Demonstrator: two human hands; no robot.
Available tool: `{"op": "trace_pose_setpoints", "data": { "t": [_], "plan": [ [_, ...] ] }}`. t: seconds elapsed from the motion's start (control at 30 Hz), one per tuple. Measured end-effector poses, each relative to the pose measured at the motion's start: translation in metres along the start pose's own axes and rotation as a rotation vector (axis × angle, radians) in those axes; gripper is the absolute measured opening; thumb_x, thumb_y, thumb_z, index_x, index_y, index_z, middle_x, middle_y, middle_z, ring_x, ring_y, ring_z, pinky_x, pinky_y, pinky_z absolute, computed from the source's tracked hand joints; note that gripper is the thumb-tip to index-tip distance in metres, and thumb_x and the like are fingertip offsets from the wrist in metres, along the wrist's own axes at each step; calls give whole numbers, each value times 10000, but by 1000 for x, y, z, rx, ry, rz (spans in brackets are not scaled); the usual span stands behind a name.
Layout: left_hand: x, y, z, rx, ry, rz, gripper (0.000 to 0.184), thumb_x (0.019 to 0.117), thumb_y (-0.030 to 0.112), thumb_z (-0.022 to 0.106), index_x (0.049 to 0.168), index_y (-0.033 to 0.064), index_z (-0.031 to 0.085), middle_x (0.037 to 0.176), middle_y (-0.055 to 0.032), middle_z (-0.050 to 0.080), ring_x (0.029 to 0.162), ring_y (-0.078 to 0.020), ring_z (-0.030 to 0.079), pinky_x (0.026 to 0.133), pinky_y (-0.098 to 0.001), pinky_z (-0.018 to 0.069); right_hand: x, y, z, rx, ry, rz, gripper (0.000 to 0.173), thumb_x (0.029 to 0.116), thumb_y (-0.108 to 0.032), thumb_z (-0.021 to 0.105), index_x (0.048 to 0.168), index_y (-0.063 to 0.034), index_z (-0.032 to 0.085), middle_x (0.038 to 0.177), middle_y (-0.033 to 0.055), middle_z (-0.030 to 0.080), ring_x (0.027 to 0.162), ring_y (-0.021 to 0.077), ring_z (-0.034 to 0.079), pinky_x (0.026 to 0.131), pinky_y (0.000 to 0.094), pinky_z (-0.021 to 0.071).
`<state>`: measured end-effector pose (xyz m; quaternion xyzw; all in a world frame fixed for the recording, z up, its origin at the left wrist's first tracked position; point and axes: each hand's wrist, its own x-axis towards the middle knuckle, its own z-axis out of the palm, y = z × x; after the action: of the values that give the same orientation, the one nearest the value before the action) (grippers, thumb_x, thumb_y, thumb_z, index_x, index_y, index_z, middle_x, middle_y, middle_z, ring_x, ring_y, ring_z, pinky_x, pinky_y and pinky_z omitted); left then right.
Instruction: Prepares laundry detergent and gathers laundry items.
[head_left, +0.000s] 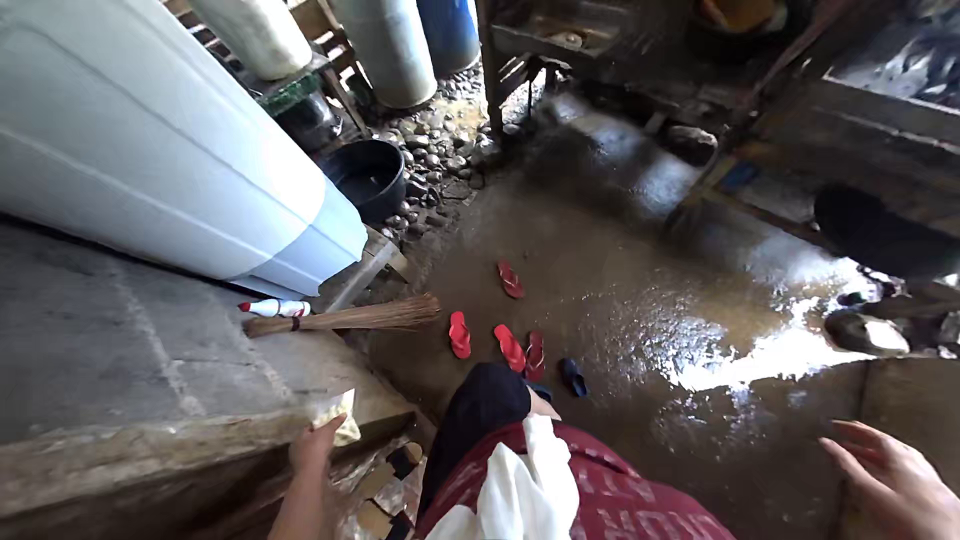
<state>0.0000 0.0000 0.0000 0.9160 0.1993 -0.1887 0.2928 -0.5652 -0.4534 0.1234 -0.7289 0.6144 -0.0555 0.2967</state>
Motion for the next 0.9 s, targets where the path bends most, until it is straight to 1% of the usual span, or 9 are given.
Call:
{"op": "trace_pose_setpoints", "data": {
  "t": [0.1,0.2,0.27,0.33,0.4,0.5,0.63,0.8,0.9],
  "plan": [
    [5,-20,-17,-2,54,-15,664,892,319,812,1330,-117,569,1391,-345,539,1345,-470,488,1105,-631,367,22,-20,13,-19,-61,-91,451,990,-151,633,1369,80,555,1421,376,487,1216,484,591,1026,594,484],
    [-3,-26,-12,-203,12,-62,678,943,378,748,1359,-110,527,1363,-321,561,1248,-428,571,1017,-594,473,36,-36,30,-49,-150,-116,400,990,-134,647,1334,63,591,1352,356,549,1162,476,621,997,609,494],
    [-24,-5,0,-495,-83,-105,614,995,318,689,1432,-48,458,1352,-255,578,1152,-328,638,940,-484,555,42,-54,47,-86,-257,-121,386,989,-137,662,1323,48,603,1302,335,593,1120,457,649,977,611,512],
    [-43,23,21,-790,-235,-111,499,1058,270,568,1459,14,417,1300,-186,592,1056,-246,661,859,-395,580,43,-77,66,-117,-386,-147,376,988,-125,673,1318,45,615,1304,320,605,1121,450,655,986,599,514],
    [-61,58,41,-923,-409,-96,443,1091,277,468,1464,40,429,1314,-157,608,1095,-226,659,898,-374,568,47,-93,86,-147,-524,-215,370,993,-137,669,1316,35,622,1332,290,606,1136,428,659,1002,569,523],
    [-83,117,65,-900,-594,-55,406,1090,182,423,1468,35,408,1312,-175,598,1110,-243,643,921,-384,547,51,-100,116,-147,-681,-311,368,987,-174,676,1302,15,639,1326,267,617,1126,409,665,993,560,530],
    [-95,175,90,-785,-717,84,447,981,-18,585,1392,7,411,1123,-144,655,939,-215,696,847,-369,593,46,-134,124,-67,-816,-327,372,1004,-169,652,1324,17,617,1309,247,632,1132,380,670,1004,530,535],
    [-159,251,117,-444,-912,253,357,985,54,646,1308,-36,525,1089,-126,702,907,-182,712,807,-353,606,58,-187,118,220,-697,-442,405,966,-137,685,1338,8,614,1299,218,651,1064,310,710,959,462,583],
    [-191,284,143,-331,-1066,318,320,1021,96,610,1291,-60,534,1094,-153,706,950,-221,720,852,-402,609,90,-235,124,350,-644,-522,600,949,-162,717,1472,2,470,1427,249,540,1114,309,687,952,436,586]
  ]
}}
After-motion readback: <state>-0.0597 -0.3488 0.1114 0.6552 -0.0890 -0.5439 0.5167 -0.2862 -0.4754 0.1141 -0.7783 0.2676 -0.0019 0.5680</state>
